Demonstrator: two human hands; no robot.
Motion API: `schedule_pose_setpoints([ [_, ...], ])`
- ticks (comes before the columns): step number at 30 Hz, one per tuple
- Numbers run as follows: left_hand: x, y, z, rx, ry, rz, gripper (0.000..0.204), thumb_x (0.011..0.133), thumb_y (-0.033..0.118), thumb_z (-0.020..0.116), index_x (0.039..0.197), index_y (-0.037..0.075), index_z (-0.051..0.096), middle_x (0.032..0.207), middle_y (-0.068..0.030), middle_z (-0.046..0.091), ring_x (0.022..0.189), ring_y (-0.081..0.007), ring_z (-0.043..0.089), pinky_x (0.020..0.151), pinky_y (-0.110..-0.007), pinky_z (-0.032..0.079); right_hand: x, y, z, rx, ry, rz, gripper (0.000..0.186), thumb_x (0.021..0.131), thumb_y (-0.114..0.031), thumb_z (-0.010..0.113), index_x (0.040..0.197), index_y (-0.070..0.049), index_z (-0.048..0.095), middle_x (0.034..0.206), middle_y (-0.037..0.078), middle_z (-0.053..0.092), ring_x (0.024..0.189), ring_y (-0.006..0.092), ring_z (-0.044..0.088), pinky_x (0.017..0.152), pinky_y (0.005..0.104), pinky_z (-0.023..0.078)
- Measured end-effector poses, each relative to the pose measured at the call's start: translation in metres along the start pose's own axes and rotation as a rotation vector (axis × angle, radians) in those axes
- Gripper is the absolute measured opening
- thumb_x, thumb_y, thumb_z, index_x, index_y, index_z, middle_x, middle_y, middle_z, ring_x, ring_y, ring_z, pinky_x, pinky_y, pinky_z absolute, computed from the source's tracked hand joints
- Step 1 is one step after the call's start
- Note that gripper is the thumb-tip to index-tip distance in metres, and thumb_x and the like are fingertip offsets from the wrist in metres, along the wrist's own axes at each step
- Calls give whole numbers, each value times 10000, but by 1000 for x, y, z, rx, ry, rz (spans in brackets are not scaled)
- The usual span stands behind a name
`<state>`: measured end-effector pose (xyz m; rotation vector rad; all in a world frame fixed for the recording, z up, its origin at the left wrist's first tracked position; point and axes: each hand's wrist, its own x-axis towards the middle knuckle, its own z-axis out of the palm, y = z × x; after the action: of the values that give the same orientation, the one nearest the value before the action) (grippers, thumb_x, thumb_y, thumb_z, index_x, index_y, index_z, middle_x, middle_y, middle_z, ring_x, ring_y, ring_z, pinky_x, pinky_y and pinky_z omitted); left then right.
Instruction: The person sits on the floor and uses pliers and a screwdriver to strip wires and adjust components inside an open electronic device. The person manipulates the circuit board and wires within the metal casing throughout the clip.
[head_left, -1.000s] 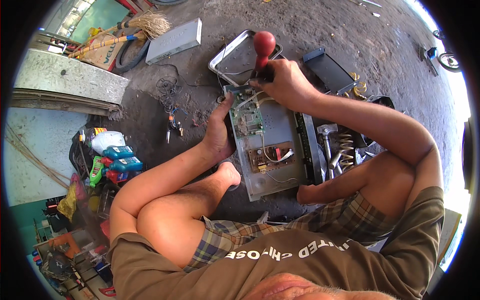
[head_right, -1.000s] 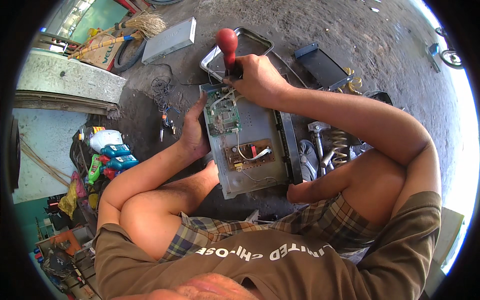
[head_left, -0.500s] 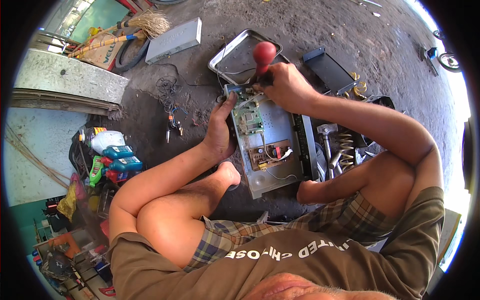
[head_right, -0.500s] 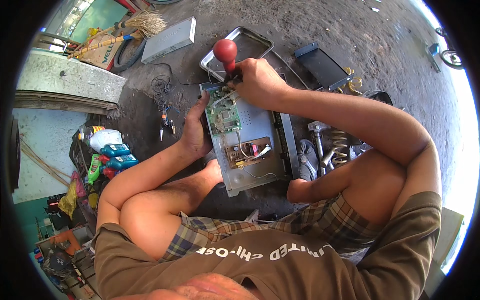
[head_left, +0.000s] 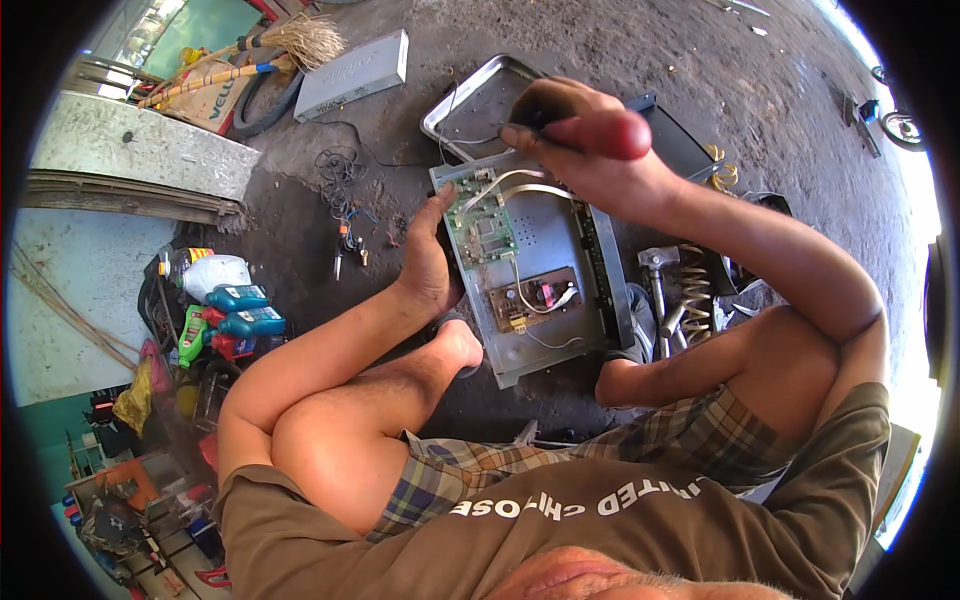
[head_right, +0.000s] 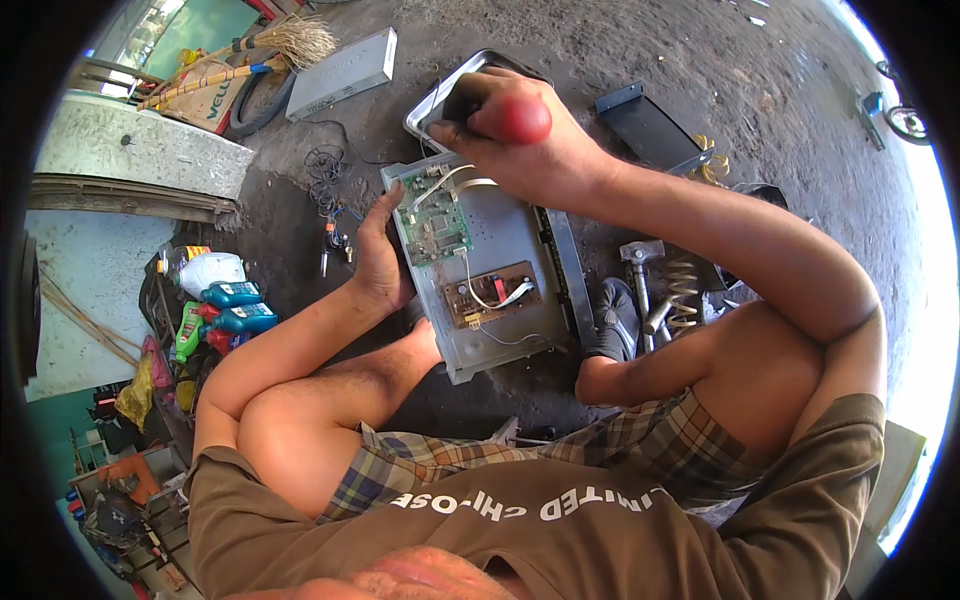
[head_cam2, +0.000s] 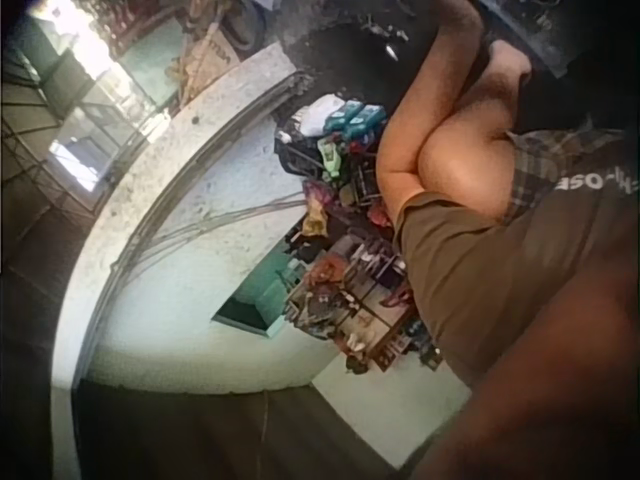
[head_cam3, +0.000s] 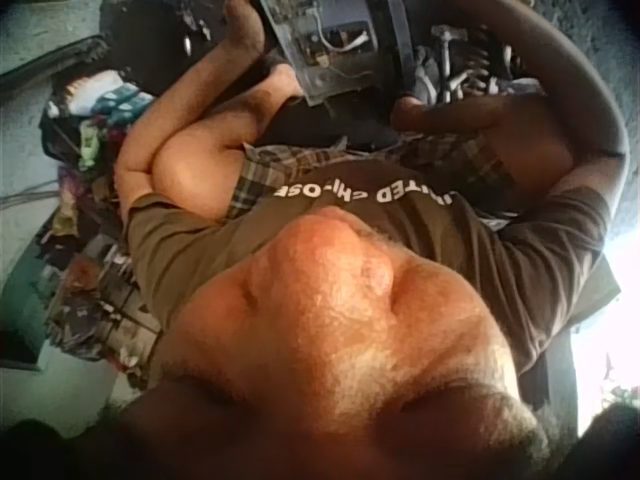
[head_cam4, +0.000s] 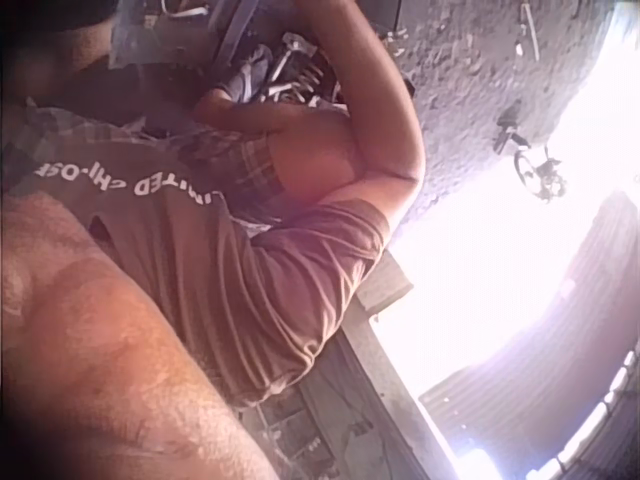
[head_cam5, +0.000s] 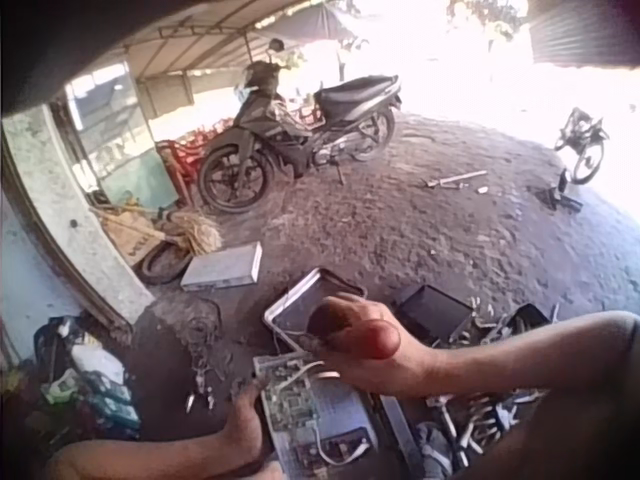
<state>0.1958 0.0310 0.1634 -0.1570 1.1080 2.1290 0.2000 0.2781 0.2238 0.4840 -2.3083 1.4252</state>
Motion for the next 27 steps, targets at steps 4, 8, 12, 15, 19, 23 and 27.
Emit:
schedule_pose_setpoints([
  [4, 3, -2, 2, 20, 22, 39, 535, 1074, 470, 549, 1384, 44, 638, 1262, -135, 733, 1150, -276, 714, 1058, -464, 564, -4, -35, -21, -100, -225, 320, 357, 913, -352, 856, 916, -12, 747, 837, 123, 760, 809, 240, 757, 771, 396, 603],
  [8, 2, 1, -5, 3, 46, 46, 579, 1074, 510, 511, 1394, 45, 640, 1272, -136, 733, 1154, -281, 713, 1060, -469, 556, -11, -29, -20, 158, -328, 436, 328, 963, -259, 844, 1063, 22, 708, 869, 58, 753, 794, 123, 716, 751, 313, 591],
  [12, -1, 4, 3, -11, 60, 20, 628, 1083, 545, 453, 1414, 45, 637, 1290, -143, 731, 1161, -280, 712, 1043, -464, 562, -18, -32, -15, 146, -378, 420, 260, 969, -209, 819, 1049, 24, 734, 847, 53, 758, 786, 105, 715, 743, 304, 593],
  [15, 1, 5, -3, 2, 58, 19, 648, 1089, 552, 424, 1428, 43, 635, 1304, -148, 728, 1171, -282, 710, 1042, -458, 565, -19, -32, -10, 98, -378, 384, 230, 961, -199, 813, 1014, 14, 745, 816, 58, 757, 773, 106, 709, 740, 312, 595],
  [19, 0, 7, 1, 12, 56, 18, 658, 1091, 556, 404, 1429, 42, 638, 1311, -149, 726, 1177, -283, 709, 1048, -451, 564, -19, -30, -7, 25, -370, 300, 235, 957, -209, 819, 1012, 7, 743, 814, 68, 757, 768, 115, 713, 741, 321, 594],
  [23, -2, 9, 5, 13, 51, 4, 661, 1092, 565, 394, 1417, 44, 640, 1306, -147, 727, 1178, -285, 708, 1046, -454, 564, -19, -29, -5, 8, -374, 308, 232, 953, -210, 819, 1004, 2, 741, 812, 74, 759, 766, 122, 716, 741, 326, 594],
  [27, -2, 10, 4, -9, 62, 6, 661, 1091, 566, 398, 1414, 43, 639, 1305, -150, 727, 1174, -289, 710, 1049, -461, 563, -18, -34, -5, 4, -371, 318, 232, 946, -211, 821, 1003, -1, 740, 811, 76, 757, 768, 123, 715, 743, 333, 595],
])
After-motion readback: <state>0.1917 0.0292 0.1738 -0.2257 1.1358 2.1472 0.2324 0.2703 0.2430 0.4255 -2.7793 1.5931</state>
